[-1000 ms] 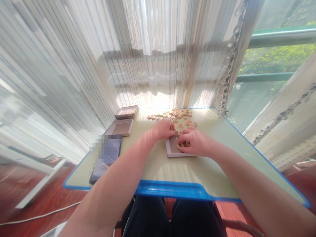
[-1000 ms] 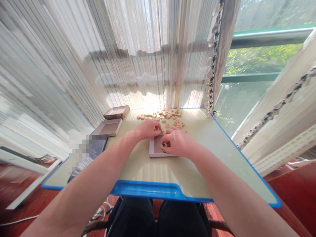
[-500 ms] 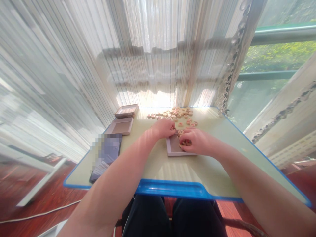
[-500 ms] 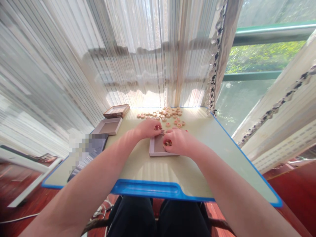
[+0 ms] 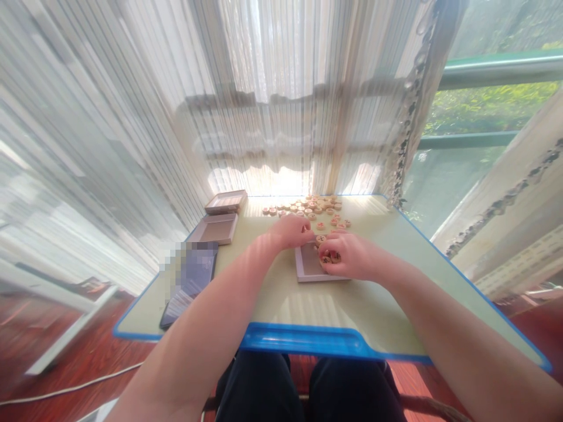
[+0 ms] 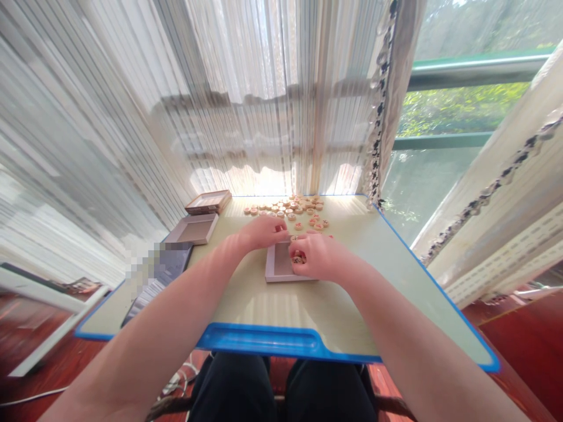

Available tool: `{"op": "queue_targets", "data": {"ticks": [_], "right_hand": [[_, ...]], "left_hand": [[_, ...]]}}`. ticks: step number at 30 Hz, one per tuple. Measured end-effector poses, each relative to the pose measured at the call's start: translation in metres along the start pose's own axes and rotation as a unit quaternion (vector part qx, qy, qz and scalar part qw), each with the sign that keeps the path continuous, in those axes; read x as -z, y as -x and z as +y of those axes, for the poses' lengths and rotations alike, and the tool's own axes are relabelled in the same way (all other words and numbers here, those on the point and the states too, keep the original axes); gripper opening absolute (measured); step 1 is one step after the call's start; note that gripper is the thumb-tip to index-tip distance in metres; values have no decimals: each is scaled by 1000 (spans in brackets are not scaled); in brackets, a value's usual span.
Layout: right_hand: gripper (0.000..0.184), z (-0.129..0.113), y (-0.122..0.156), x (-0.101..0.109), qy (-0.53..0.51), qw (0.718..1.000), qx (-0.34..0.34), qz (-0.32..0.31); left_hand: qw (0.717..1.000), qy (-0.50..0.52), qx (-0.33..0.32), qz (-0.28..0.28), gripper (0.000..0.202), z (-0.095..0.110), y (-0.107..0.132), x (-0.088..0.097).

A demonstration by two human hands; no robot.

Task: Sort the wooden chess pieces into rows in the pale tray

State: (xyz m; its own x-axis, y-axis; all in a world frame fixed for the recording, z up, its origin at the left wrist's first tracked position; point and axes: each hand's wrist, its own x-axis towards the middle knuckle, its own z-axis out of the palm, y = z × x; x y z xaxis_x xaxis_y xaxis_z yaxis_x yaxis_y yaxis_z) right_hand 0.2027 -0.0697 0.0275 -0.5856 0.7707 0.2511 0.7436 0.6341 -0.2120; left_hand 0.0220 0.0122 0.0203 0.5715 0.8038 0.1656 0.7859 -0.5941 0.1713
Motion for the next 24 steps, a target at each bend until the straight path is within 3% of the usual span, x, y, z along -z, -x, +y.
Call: {"op": "queue_targets", "data": {"ticks": [2,5,10,13,16,20,24], "right_hand": [[11,2,-1,2,-8,1000,-5,10],[21,15,-5,3,7,996,-51,76],[35,54,-12,-9,72,966,-180,173],[41,77,-14,-23,70,961,-216,155],[44,89,-16,-32,53,965,-228,115],[50,89,-18,-32,6,972,-227,51],[54,87,-18,-30,-19,970,-240,40]], "left_hand": [[999,-27,19,44,38,0,0,4],[989,-56,61,119,50,-2,-1,10],[988,64,115,83,72,-15,-4,2],[976,162,130,68,75,-23,-6,-10],[978,165,116,55,69,-29,-8,-18],[983,113,138,37,60,-35,-7,-20],[975,174,136,20,68,-39,-6,-19]]}}
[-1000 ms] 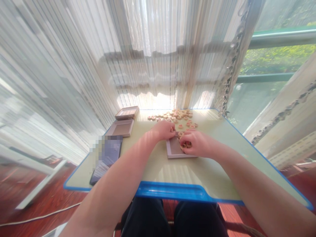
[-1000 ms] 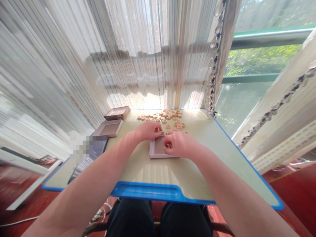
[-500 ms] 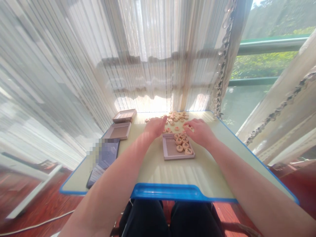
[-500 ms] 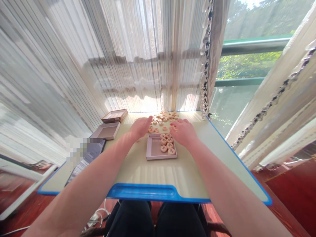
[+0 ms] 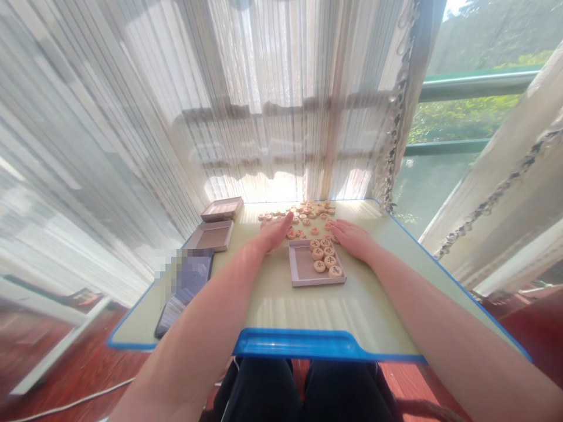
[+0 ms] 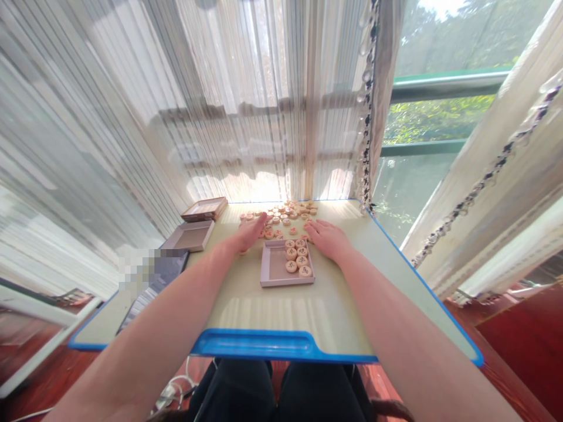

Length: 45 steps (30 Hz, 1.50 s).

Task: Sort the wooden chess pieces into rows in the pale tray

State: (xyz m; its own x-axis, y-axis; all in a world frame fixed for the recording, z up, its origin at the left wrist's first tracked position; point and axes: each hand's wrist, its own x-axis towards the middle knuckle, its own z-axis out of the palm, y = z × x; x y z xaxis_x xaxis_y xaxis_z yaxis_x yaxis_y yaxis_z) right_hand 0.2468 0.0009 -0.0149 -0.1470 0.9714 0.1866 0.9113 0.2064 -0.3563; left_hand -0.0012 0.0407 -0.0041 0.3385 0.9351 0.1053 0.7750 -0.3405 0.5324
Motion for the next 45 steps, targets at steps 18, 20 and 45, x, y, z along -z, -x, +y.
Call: {"op": "queue_targets", "data": {"ticks": [18,20,45], "right_hand": [[34,-8,-12,-10,23,980,155,122],[42,-7,-22,-11,57,984,147,80],[28,-3,-47,-14,3,993,99,72]], "left_hand": [[991,-102,-89,-24,73,20,10,3],[988,-123,-94,-16,73,24,13,3],[971,-227,-69,3,79,31,16,7]]}}
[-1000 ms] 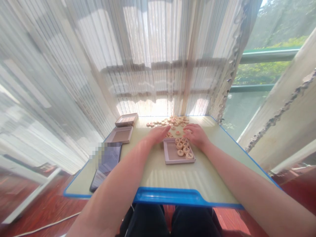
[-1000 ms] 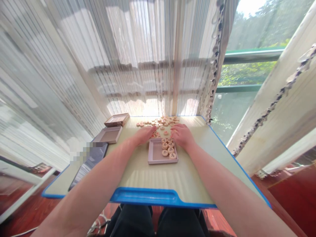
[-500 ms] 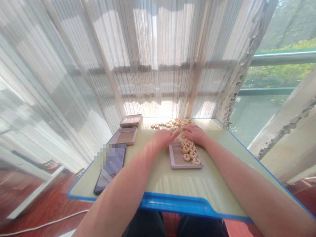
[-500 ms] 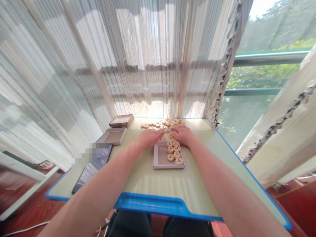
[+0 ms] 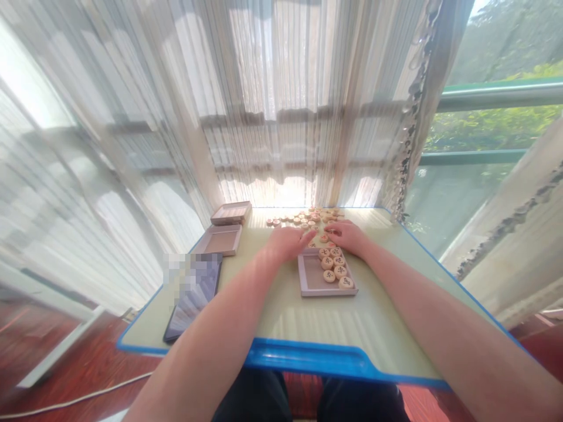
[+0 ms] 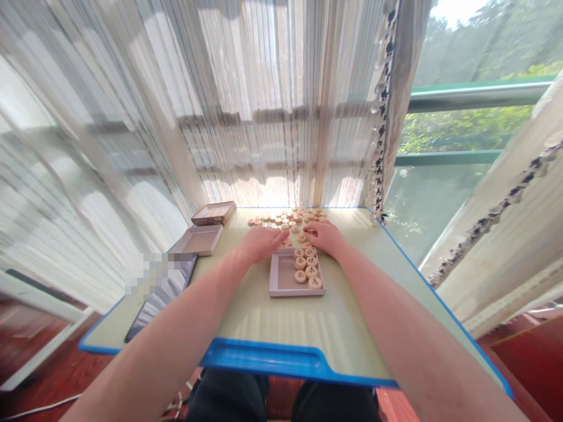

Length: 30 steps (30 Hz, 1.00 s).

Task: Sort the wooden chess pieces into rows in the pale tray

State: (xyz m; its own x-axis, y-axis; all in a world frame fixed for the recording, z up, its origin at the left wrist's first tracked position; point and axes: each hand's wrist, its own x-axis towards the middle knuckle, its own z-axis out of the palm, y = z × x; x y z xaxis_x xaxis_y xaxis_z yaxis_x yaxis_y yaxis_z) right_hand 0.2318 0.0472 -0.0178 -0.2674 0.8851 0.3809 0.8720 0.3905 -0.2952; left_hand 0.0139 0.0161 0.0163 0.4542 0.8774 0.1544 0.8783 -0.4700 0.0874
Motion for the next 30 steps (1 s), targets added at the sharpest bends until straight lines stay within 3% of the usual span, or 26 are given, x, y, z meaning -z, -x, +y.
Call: {"op": "queue_targets", "data": {"ticks": [5,8,11,14,17,20,22,25,30], "right_hand": [[23,-3,1,2,22,1000,-8,17],[32,-2,1,5,-5,999,-29,34],[33,-6,4,13,-47,995,-49,77],[29,-19,9,24,-88,986,-29,137],[19,-38,14,30,-103,974,4,199],[17,-55,18,28,-100,970,45,218],[16,-61,19,25,-86,970,77,216],[13,-62,21,22,-61,970,123,202],[19,-56,21,18,-53,967,159,190]], "left_hand": [[1000,-17,-4,2,73,1,-1,0],[999,12,-12,50,63,1,-2,-1],[989,112,4,99,50,-1,-6,-1],[955,270,50,115,40,0,-10,-1],[891,439,74,86,41,5,-12,0],[827,557,48,58,42,9,-9,2],[803,593,30,53,39,10,-8,2],[795,603,30,67,36,7,-7,1],[808,584,33,70,30,3,-9,2]]}}
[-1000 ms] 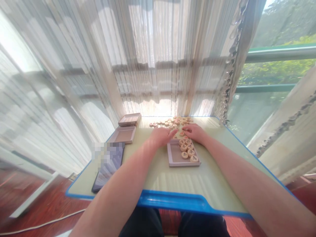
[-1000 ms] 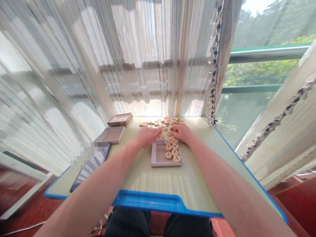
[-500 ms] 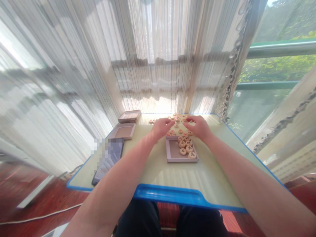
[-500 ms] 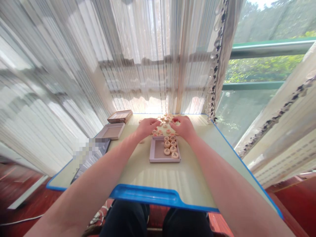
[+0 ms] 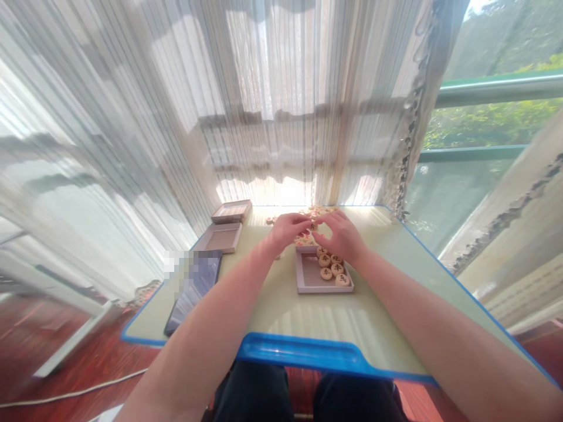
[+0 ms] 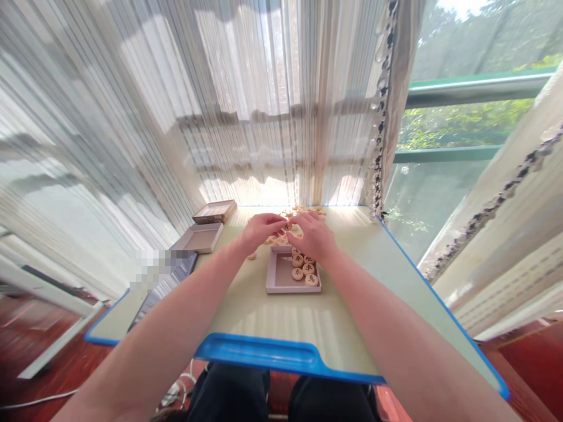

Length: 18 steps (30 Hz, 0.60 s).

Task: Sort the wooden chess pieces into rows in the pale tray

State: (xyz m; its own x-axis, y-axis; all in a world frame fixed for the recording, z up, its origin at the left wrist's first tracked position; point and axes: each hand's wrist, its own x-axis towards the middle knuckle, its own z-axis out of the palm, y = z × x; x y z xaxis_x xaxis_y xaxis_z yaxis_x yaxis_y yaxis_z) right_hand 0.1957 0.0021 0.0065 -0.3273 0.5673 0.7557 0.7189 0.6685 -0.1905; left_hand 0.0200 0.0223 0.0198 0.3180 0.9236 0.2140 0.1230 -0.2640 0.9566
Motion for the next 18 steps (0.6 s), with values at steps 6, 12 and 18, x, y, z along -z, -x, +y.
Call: {"op": "queue_targets", "data": {"ticks": [6,12,18], "right_hand": [[22,6,2,-4,3,999,-13,-37],[23,10,3,-3,9,998,-16,-55],[21,5,1,-5,20,997,-23,-71]], "left_hand": [[999,-36,26,-7,32,-1,-1,4],[998,-46,24,-44,34,-2,0,5],[995,-88,33,-35,35,-7,-2,2]]}}
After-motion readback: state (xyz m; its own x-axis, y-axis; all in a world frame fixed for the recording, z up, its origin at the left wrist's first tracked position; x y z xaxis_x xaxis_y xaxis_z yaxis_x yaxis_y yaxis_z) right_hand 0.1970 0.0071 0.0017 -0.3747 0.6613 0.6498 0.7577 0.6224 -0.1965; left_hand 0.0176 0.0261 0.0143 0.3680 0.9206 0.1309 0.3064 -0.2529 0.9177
